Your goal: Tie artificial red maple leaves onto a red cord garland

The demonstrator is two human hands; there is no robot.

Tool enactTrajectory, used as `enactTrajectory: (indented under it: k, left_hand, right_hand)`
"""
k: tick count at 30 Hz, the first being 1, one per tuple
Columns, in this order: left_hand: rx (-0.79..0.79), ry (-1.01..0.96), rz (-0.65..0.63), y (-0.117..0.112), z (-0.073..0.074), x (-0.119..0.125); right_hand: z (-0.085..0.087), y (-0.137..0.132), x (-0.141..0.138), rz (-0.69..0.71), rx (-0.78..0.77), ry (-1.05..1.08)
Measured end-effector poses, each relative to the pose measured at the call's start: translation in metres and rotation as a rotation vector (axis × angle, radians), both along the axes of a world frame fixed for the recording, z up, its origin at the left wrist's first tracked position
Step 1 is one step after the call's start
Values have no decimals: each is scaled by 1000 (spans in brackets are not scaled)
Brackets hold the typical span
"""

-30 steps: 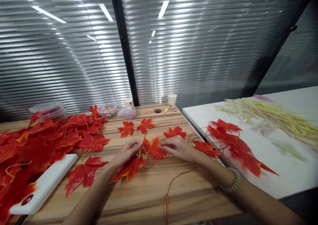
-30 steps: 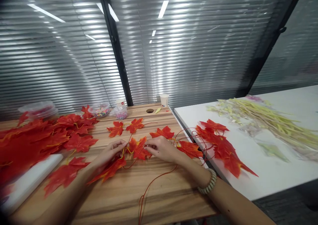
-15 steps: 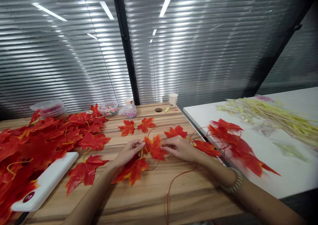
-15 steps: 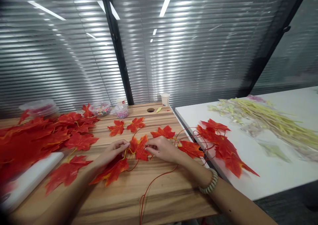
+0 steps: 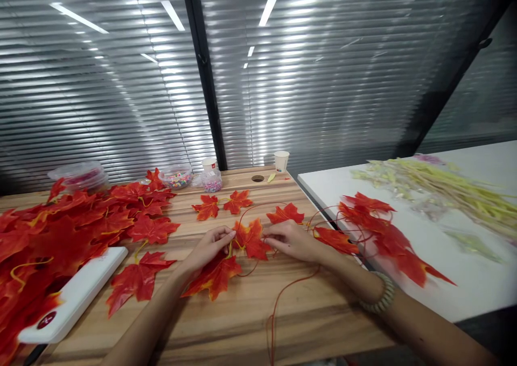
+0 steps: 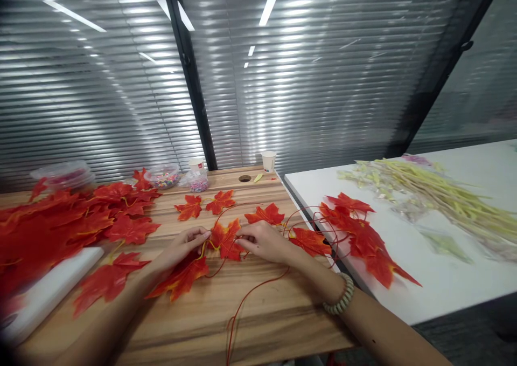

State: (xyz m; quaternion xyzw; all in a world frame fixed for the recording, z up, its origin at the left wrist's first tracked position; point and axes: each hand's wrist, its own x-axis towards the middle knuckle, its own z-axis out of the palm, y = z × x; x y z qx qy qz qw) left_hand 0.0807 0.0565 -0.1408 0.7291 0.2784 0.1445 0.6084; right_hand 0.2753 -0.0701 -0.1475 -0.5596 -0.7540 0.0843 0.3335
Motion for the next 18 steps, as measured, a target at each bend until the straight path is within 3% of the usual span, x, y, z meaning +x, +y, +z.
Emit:
enactTrajectory:
  k: [10,18]
  left_hand:
    - [45,-13,-15,4,-5,0]
    - [62,33,-12,1,-1,0]
  right_hand:
    - [2,0,-1,-8,1,-15]
    - [0,1,1,-18,1,-35]
